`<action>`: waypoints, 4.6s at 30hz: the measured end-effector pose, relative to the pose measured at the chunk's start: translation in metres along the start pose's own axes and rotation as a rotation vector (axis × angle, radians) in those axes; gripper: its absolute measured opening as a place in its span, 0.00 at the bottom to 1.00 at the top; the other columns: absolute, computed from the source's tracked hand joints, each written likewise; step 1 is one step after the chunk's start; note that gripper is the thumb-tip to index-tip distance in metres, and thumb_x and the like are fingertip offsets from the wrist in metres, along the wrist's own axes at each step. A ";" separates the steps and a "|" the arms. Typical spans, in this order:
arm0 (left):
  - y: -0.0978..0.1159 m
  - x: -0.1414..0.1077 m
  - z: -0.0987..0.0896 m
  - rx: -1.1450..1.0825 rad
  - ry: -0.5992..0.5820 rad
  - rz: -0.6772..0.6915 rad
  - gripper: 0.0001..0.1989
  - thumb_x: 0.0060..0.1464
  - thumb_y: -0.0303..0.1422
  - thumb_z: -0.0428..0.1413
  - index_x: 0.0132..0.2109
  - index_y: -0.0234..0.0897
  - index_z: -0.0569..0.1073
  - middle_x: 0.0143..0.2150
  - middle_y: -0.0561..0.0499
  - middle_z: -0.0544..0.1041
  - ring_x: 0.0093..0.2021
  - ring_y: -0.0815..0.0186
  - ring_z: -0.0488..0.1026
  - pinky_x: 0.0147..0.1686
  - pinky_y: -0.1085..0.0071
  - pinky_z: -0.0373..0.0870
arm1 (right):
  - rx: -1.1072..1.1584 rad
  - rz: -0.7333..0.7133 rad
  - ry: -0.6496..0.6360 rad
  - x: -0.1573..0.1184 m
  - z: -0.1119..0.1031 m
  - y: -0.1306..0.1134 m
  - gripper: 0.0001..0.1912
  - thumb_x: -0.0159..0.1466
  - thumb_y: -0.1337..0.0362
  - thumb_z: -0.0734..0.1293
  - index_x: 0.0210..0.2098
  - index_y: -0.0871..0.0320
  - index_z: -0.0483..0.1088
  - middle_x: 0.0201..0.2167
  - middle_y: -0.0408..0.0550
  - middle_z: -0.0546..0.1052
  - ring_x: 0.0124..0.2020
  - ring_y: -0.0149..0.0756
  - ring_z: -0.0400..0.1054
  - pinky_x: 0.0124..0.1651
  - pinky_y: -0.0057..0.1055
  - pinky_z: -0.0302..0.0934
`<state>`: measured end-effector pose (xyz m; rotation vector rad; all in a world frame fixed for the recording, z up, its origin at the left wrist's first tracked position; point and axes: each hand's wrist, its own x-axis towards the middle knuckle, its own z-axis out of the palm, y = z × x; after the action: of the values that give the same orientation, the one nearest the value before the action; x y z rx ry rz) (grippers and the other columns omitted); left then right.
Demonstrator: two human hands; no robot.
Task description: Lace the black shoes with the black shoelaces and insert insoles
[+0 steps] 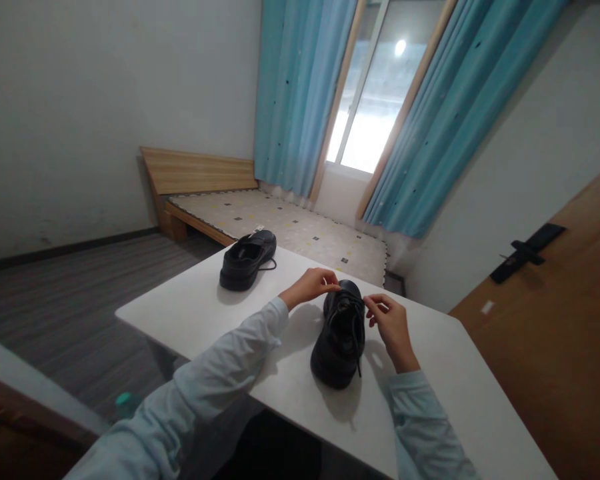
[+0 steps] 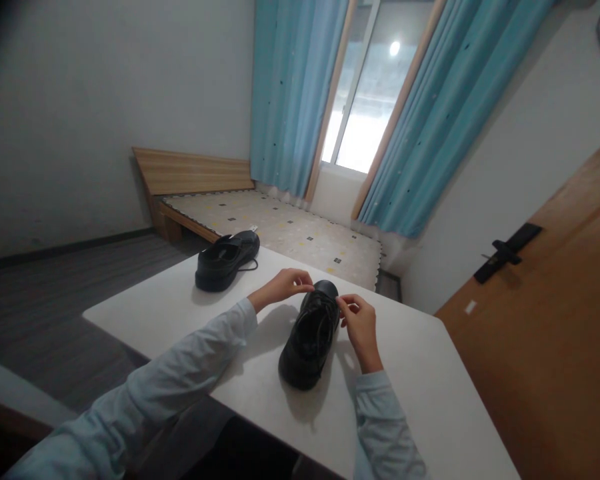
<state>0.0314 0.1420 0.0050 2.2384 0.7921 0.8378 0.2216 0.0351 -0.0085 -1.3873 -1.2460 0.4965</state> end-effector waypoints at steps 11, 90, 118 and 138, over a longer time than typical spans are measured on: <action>0.010 -0.003 0.013 -0.121 -0.039 -0.066 0.10 0.51 0.37 0.57 0.34 0.33 0.73 0.30 0.51 0.75 0.29 0.69 0.71 0.31 0.74 0.68 | 0.049 0.061 -0.106 0.005 0.005 0.006 0.23 0.46 0.45 0.72 0.23 0.59 0.66 0.15 0.40 0.68 0.15 0.29 0.61 0.17 0.27 0.57; 0.026 -0.011 0.009 -0.049 -0.170 -0.273 0.08 0.57 0.35 0.48 0.34 0.34 0.64 0.27 0.52 0.70 0.27 0.69 0.69 0.32 0.72 0.68 | -0.005 0.245 -0.108 -0.004 -0.006 -0.008 0.22 0.43 0.48 0.73 0.20 0.59 0.65 0.18 0.41 0.64 0.19 0.27 0.58 0.15 0.21 0.48; 0.018 -0.008 0.005 -0.068 -0.146 -0.287 0.09 0.53 0.35 0.53 0.34 0.33 0.68 0.30 0.52 0.70 0.29 0.71 0.67 0.29 0.76 0.67 | -0.086 0.297 -0.178 -0.005 -0.009 -0.005 0.16 0.45 0.54 0.71 0.21 0.59 0.65 0.18 0.42 0.66 0.19 0.29 0.61 0.13 0.21 0.51; 0.033 -0.011 0.005 0.142 -0.059 0.205 0.11 0.47 0.40 0.61 0.34 0.35 0.78 0.33 0.50 0.68 0.36 0.67 0.67 0.36 0.75 0.61 | -0.292 -0.246 -0.094 -0.005 0.004 -0.015 0.18 0.55 0.47 0.67 0.26 0.57 0.72 0.31 0.47 0.67 0.31 0.35 0.63 0.35 0.35 0.61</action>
<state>0.0384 0.1116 0.0216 2.4902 0.6191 0.8280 0.2109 0.0292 0.0017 -1.4371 -1.5903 0.2163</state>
